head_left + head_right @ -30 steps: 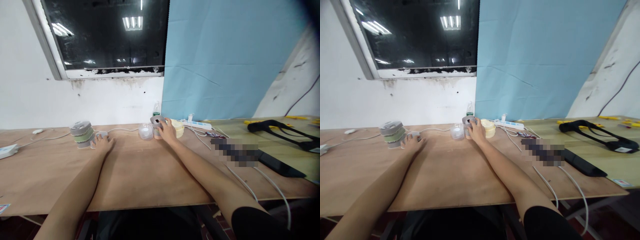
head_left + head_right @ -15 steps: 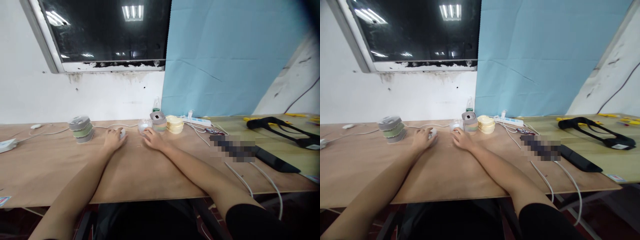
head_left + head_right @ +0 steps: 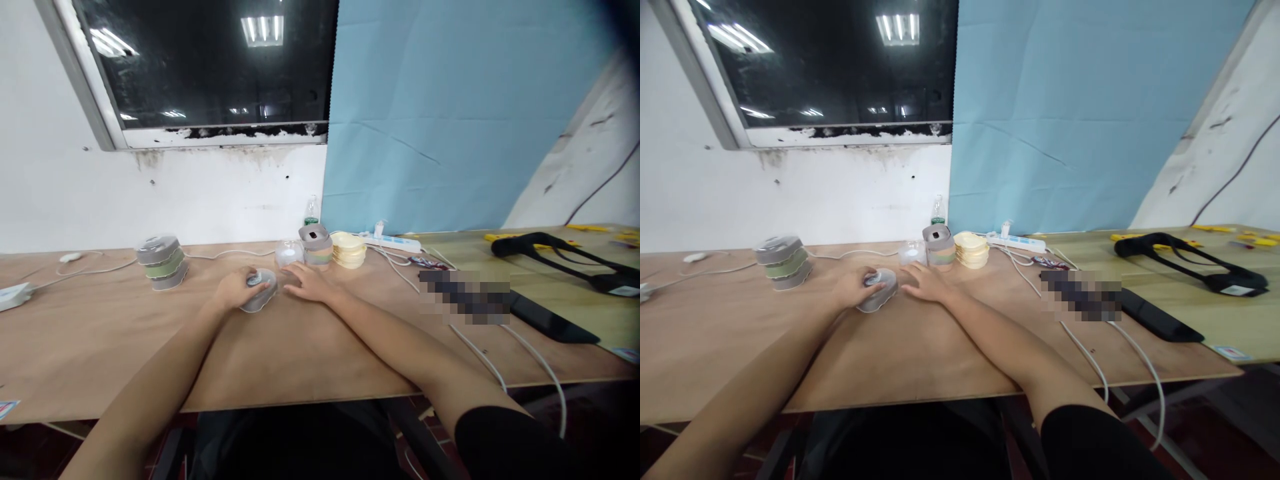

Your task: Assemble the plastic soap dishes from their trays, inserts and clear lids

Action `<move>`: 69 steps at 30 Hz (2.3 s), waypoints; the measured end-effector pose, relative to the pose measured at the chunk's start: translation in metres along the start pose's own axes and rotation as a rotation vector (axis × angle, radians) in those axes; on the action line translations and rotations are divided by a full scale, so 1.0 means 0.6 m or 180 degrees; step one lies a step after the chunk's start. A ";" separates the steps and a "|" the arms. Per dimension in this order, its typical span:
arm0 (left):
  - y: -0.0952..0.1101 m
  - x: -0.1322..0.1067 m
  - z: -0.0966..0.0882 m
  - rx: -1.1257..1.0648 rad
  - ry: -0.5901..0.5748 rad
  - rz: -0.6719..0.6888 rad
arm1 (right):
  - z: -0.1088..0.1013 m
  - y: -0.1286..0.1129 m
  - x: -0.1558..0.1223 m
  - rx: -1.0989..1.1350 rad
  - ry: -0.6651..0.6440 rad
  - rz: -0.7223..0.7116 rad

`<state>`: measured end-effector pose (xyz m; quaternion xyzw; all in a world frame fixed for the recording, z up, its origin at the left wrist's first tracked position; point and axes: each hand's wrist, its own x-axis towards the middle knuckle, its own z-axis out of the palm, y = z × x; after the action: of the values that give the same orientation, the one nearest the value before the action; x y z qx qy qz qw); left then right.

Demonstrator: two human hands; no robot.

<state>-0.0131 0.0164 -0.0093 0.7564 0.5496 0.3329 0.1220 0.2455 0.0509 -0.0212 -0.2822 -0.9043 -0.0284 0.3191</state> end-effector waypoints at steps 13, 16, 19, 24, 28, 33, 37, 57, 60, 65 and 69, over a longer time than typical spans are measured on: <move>-0.019 0.001 0.004 -0.0175 0.0189 0.0948 | 0.005 0.000 -0.002 0.0348 -0.0133 0.0374; -0.017 -0.003 -0.007 -0.0009 0.0241 0.1280 | 0.011 0.003 -0.003 0.0398 0.0276 0.0456; -0.005 -0.010 -0.008 0.0230 0.0335 0.1518 | 0.011 0.000 -0.003 0.0549 0.0595 0.0562; 0.008 -0.006 0.005 0.0090 0.1104 0.1092 | 0.013 -0.020 0.004 0.0753 0.1559 0.0723; 0.012 0.008 0.008 -0.1002 0.1967 0.0089 | 0.025 -0.051 0.010 0.0494 0.1657 0.0089; 0.023 0.012 0.026 -0.1940 0.2392 -0.0248 | 0.045 -0.092 0.022 0.0141 0.1123 -0.0849; 0.038 0.002 0.052 -0.2079 0.1963 0.0364 | 0.053 -0.103 0.028 -0.0077 0.1046 -0.1043; 0.031 -0.012 0.042 0.0378 0.0698 0.1375 | 0.018 0.012 0.015 -0.0470 0.0860 0.0062; 0.032 -0.010 0.039 0.0358 0.0528 0.1300 | 0.018 0.015 0.016 -0.0287 0.0976 0.0279; 0.036 -0.010 0.035 0.0207 0.0384 0.1367 | 0.018 0.022 0.016 -0.0247 0.1332 0.0586; 0.039 -0.011 0.035 0.0148 0.0321 0.1479 | 0.020 0.023 0.019 -0.0355 0.1241 0.0659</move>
<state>0.0166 0.0056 -0.0144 0.8476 0.3737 0.3767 -0.0029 0.2389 0.0708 -0.0259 -0.3798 -0.7888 -0.0994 0.4729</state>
